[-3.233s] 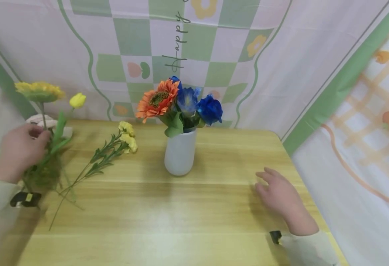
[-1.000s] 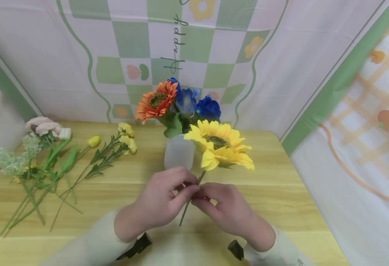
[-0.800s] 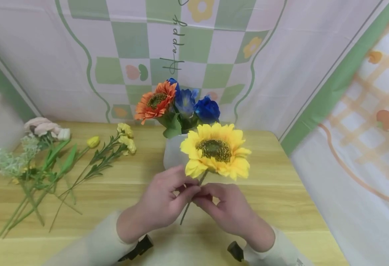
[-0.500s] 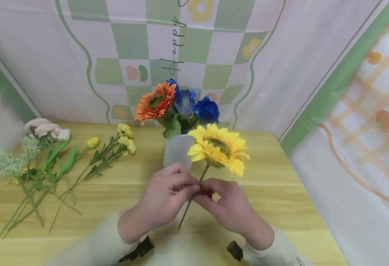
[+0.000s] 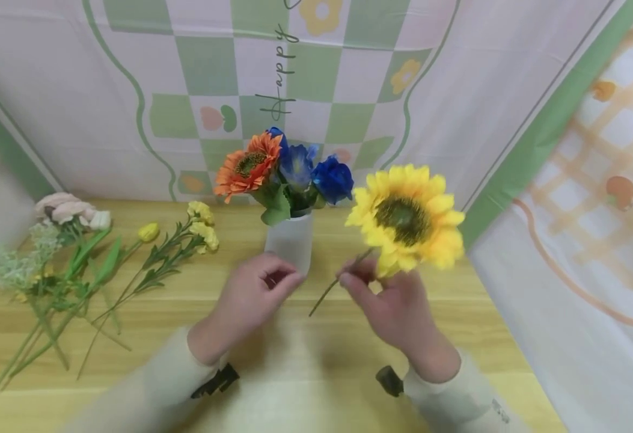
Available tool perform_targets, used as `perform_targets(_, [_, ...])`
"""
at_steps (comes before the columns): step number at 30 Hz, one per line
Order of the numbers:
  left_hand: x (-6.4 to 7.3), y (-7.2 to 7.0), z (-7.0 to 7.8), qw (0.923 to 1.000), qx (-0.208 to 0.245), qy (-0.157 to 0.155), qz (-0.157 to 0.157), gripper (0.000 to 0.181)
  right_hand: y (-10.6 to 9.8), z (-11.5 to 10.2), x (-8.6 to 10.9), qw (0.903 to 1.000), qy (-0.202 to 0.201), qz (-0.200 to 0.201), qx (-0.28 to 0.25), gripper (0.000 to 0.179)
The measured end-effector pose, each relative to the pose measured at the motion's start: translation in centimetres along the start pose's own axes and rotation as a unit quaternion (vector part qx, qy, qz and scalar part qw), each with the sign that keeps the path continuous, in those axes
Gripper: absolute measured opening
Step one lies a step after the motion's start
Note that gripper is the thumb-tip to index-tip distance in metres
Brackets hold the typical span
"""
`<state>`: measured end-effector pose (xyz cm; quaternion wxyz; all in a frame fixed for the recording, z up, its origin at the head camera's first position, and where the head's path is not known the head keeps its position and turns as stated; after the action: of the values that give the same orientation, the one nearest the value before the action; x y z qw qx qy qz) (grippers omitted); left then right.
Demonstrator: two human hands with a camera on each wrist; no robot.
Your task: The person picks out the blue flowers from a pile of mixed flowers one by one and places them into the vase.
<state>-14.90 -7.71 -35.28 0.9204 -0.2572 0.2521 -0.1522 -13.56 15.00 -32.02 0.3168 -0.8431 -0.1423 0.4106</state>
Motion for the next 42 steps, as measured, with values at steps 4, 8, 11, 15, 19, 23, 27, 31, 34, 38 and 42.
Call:
perform_targets(4, [-0.8, -0.7, -2.6, 0.9968, -0.007, -0.065, 0.047, 0.035, -1.7, -0.3, -1.0, 0.9966, 0.036, 0.058, 0.046, 0.005])
perform_targets(8, [-1.5, -1.2, -4.5, 0.9909, 0.02, -0.109, 0.076, 0.077, -2.9, -1.2, -2.6, 0.9927, 0.002, 0.12, -0.006, 0.003])
perform_targets(11, [-2.0, -1.2, -5.7, 0.9898, 0.022, -0.128, 0.057, 0.098, -3.1, -2.1, -3.9, 0.9834, -0.05, 0.163, -0.063, 0.006])
perform_targets(15, [-2.8, -0.8, -7.2, 0.9896, 0.044, -0.136, 0.02, 0.112, -2.9, -3.0, -5.5, 0.9759, -0.089, 0.189, -0.063, 0.009])
perform_targets(19, [-3.5, -0.3, -8.0, 0.9878, 0.066, -0.141, 0.002, 0.115, -2.3, -2.9, -6.9, 0.9788, -0.099, 0.174, -0.043, 0.012])
perform_targets(23, [-3.8, 0.0, -8.2, 0.9875, 0.059, -0.146, 0.003, 0.113, -1.5, -2.1, -8.1, 0.9843, -0.092, 0.148, -0.028, 0.009])
perform_targets(27, [-4.0, 0.1, -8.3, 0.9868, 0.051, -0.153, 0.008, 0.108, -0.8, -1.6, -9.3, 0.9913, -0.063, 0.116, 0.004, 0.007])
perform_targets(31, [-4.1, 0.2, -8.4, 0.9863, 0.041, -0.16, 0.001, 0.1, -0.5, -1.4, -10.2, 0.9952, -0.043, 0.079, 0.039, 0.009])
perform_targets(34, [-4.1, 0.1, -8.4, 0.9867, 0.029, -0.16, -0.006, 0.095, 0.0, -1.1, -10.6, 0.9955, -0.035, 0.06, 0.065, 0.012])
perform_targets(38, [-4.1, 0.1, -8.4, 0.9873, 0.022, -0.157, -0.012, 0.093, 1.2, -0.3, -10.8, 0.995, -0.034, 0.041, 0.085, 0.02])
perform_targets(42, [-4.1, 0.0, -8.4, 0.988, 0.022, -0.152, -0.018, 0.089, 2.7, 0.5, -11.0, 0.9871, -0.047, 0.014, 0.152, 0.024])
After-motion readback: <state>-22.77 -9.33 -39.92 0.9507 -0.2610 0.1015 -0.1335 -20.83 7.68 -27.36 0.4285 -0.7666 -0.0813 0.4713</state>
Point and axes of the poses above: each hand's wrist, its own x-axis away from the middle knuckle, its own y-axis out of the palm, z = x × y, the point moved 1 cm from there along -x, towards the middle knuckle, and after that the axes turned 12 degrees about -z, right-handed, at the moved point
